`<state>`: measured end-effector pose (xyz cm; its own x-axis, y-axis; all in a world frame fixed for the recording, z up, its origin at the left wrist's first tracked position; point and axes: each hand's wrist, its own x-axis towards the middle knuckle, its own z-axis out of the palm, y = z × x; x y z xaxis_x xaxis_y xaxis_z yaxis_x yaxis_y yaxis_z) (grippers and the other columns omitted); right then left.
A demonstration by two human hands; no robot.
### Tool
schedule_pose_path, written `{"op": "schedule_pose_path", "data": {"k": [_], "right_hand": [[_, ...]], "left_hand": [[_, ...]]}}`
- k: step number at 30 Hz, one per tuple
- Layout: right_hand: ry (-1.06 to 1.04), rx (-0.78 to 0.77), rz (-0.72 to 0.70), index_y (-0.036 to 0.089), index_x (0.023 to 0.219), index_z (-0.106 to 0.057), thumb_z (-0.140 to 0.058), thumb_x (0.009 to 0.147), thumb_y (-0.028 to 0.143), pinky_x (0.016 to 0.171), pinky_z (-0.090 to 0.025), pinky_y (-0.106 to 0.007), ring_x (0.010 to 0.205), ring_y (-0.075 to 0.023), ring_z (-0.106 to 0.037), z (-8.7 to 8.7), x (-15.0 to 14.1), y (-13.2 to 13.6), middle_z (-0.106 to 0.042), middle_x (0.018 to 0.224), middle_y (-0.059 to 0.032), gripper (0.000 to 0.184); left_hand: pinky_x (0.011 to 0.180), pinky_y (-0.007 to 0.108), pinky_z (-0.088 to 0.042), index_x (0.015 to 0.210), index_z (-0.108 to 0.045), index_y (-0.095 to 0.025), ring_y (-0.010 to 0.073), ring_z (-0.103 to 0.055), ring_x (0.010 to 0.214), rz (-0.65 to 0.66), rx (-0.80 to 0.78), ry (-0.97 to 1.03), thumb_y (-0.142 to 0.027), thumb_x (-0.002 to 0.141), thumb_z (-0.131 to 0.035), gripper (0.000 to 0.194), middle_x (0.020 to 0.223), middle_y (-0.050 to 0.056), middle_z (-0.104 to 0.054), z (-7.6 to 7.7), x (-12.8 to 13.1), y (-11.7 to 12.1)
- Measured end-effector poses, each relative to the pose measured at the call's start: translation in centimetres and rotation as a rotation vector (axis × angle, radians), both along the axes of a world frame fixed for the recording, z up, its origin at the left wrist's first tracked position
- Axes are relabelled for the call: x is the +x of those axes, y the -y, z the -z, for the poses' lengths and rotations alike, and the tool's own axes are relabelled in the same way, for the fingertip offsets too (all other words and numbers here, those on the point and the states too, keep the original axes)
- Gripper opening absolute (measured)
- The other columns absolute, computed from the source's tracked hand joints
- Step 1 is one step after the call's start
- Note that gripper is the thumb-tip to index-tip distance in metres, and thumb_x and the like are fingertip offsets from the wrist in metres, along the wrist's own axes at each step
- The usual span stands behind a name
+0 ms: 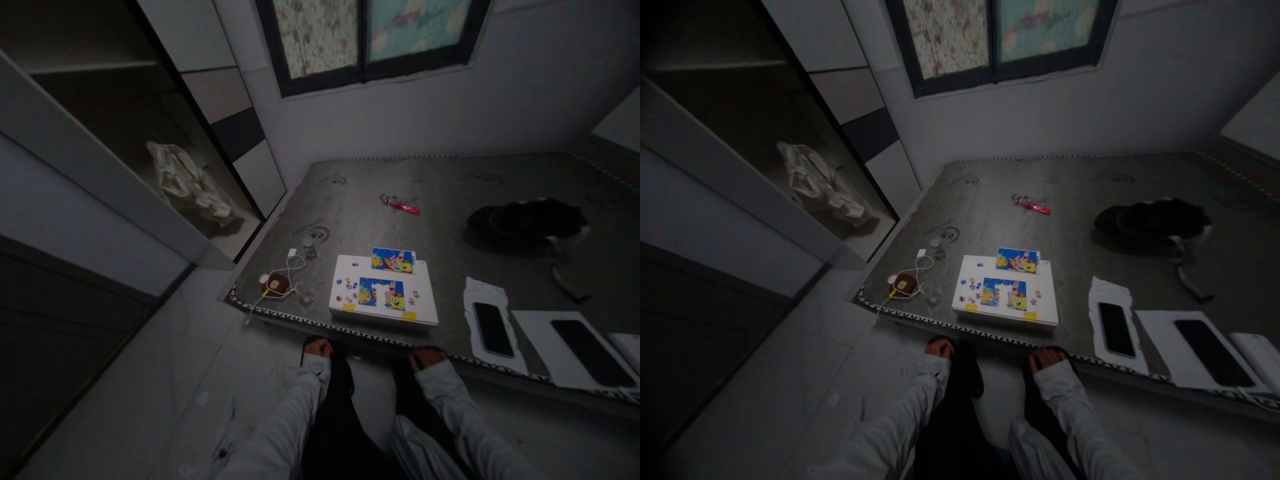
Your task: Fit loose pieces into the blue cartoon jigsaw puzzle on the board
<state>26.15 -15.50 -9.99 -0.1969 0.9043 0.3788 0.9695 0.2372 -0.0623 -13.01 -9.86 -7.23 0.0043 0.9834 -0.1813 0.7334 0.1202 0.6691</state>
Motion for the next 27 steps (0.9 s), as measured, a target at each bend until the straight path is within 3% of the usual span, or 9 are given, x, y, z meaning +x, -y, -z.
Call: {"op": "schedule_pose_path", "data": {"k": [8, 16, 27], "right_hand": [[-0.076, -0.023, -0.047, 0.021, 0.079, -0.069, -0.044, 0.102, 0.027, 0.080, -0.033, -0.036, 0.075, -0.0201, -0.062, 0.3, 0.0, -0.3, -0.071, 0.076, -0.0050, 0.035], [-0.021, -0.068, -0.130, 0.020, 0.084, -0.070, -0.041, 0.100, 0.020, 0.080, -0.033, -0.036, 0.080, -0.0205, -0.062, -1.0, 0.1, -0.3, -0.073, 0.083, -0.0062, 0.033], [-0.029, -0.049, -0.063, 0.020, 0.083, -0.070, -0.046, 0.099, 0.020, 0.083, -0.034, -0.037, 0.081, -0.0209, -0.062, 0.2, -0.4, -0.2, -0.073, 0.081, -0.0064, 0.030]], "left_hand": [[0.074, 0.026, -0.046, 0.064, -0.070, -0.021, 0.0163, -0.065, 0.072, 0.049, 0.056, -0.030, -0.014, 0.078, -0.050, 0.026, 0.071, 0.002, -0.071, -0.9, 0.7, -0.1], [0.072, 0.027, -0.045, 0.061, -0.064, -0.021, 0.0164, -0.064, 0.070, 0.046, 0.066, -0.067, -0.013, 0.077, -0.051, 0.023, 0.069, 0.003, -0.069, 0.4, 1.1, 0.0], [0.070, 0.027, -0.046, 0.054, -0.057, -0.022, 0.0165, -0.063, 0.066, -0.004, 0.053, -0.046, -0.012, 0.071, -0.050, 0.021, 0.062, 0.001, -0.065, 0.7, 1.6, -0.4]]}}
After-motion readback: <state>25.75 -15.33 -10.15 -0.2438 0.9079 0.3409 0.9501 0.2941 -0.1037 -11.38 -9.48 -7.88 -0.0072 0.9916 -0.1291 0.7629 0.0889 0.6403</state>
